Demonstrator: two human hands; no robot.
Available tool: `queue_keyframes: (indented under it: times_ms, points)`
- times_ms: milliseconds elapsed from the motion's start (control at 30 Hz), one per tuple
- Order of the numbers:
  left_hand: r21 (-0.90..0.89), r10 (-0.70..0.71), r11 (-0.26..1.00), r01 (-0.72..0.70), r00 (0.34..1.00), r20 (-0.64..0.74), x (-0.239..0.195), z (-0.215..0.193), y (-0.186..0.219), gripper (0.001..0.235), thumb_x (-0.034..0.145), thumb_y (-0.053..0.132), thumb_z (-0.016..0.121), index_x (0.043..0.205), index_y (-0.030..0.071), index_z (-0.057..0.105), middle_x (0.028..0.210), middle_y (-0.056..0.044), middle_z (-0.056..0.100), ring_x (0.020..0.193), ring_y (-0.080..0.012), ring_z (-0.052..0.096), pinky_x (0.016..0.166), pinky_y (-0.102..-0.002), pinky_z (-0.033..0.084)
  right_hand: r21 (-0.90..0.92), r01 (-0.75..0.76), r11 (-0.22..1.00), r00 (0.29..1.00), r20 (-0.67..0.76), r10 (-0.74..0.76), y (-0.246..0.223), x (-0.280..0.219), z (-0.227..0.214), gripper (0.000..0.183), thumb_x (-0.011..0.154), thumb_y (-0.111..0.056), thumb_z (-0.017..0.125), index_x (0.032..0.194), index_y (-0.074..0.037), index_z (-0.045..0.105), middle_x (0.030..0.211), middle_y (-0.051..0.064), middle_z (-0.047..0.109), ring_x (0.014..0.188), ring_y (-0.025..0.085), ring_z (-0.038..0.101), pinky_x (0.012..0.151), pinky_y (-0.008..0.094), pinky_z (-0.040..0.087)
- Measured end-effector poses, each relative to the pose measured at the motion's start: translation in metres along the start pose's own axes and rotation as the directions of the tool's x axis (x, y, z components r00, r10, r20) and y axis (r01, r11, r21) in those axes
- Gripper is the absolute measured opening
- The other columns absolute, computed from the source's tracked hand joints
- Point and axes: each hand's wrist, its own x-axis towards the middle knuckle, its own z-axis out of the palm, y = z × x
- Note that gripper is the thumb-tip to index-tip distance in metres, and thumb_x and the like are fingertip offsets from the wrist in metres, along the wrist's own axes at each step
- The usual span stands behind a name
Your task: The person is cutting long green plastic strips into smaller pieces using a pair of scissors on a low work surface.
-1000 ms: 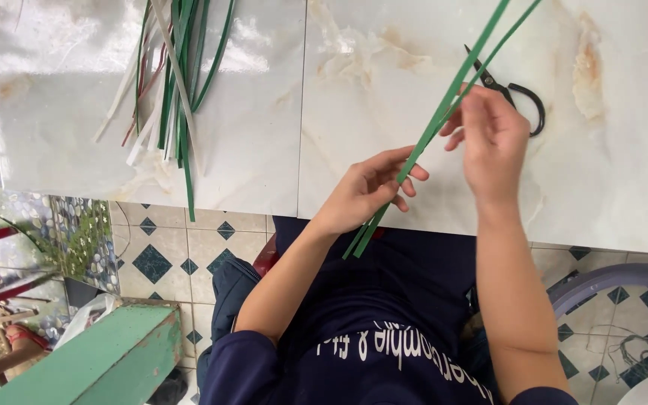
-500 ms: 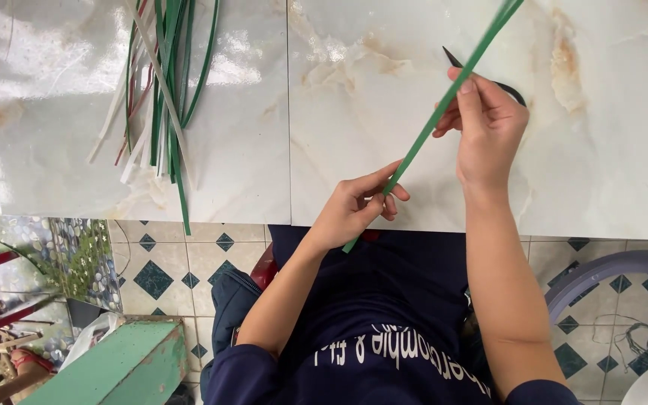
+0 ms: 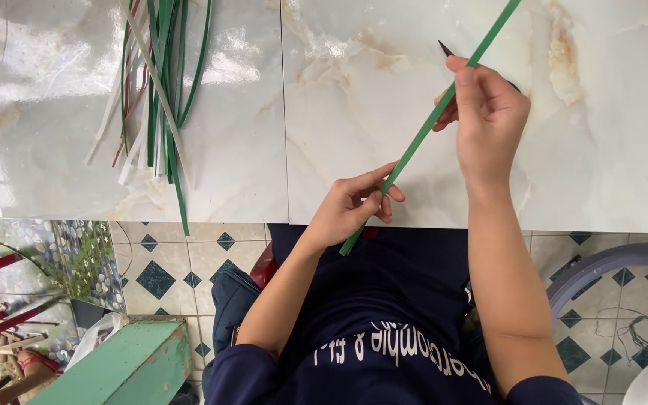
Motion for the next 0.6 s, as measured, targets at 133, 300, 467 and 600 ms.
queue_keyframes:
  times_ms: [133, 300, 467, 600]
  points:
    - [-0.024, 0.008, 1.000, -0.007, 1.000, 0.011, -0.001, -0.001, -0.003, 0.047, 0.100, -0.005, 0.041, 0.144, 0.009, 0.044, 0.104, -0.013, 0.066, 0.075, -0.0163, 0.058, 0.079, -0.032, 0.062, -0.079, 0.109, 0.991, 0.994, 0.039, -0.106, 0.000, 0.001, -0.001, 0.037, 0.107, -0.025, 0.051, 0.112, 0.008, 0.066, 0.074, 0.014, 0.062, 0.056, 0.020, 0.059, 0.053, 0.026, 0.055]
    - [-0.028, -0.008, 1.000, 0.008, 1.000, -0.003, -0.002, -0.002, -0.006, 0.048, 0.098, -0.005, 0.042, 0.144, 0.009, 0.045, 0.103, -0.014, 0.066, 0.076, -0.0170, 0.059, 0.081, -0.034, 0.062, -0.061, 0.132, 0.989, 0.991, 0.028, -0.130, 0.001, 0.000, 0.000, 0.035, 0.106, -0.023, 0.052, 0.105, 0.009, 0.065, 0.090, 0.016, 0.067, 0.062, 0.021, 0.062, 0.051, 0.027, 0.056]
    - [-0.013, -0.028, 1.000, 0.027, 0.999, -0.021, -0.002, -0.002, -0.006, 0.043, 0.101, -0.001, 0.042, 0.142, 0.010, 0.047, 0.104, -0.014, 0.068, 0.076, -0.0165, 0.062, 0.080, -0.032, 0.060, -0.036, 0.138, 0.990, 0.990, 0.013, -0.138, 0.000, 0.000, -0.001, 0.032, 0.105, -0.020, 0.053, 0.101, 0.009, 0.065, 0.098, 0.017, 0.068, 0.066, 0.021, 0.063, 0.051, 0.028, 0.058]
    - [-0.036, -0.061, 0.998, 0.061, 0.998, -0.026, 0.003, 0.002, 0.015, 0.033, 0.101, 0.010, 0.049, 0.131, -0.004, 0.052, 0.105, -0.017, 0.070, 0.085, -0.0220, 0.070, 0.081, -0.034, 0.064, -0.065, 0.197, 0.978, 0.980, -0.005, -0.198, 0.017, 0.012, -0.015, 0.031, 0.110, -0.019, 0.055, 0.103, 0.008, 0.067, 0.077, 0.014, 0.063, 0.062, 0.019, 0.059, 0.056, 0.026, 0.050]
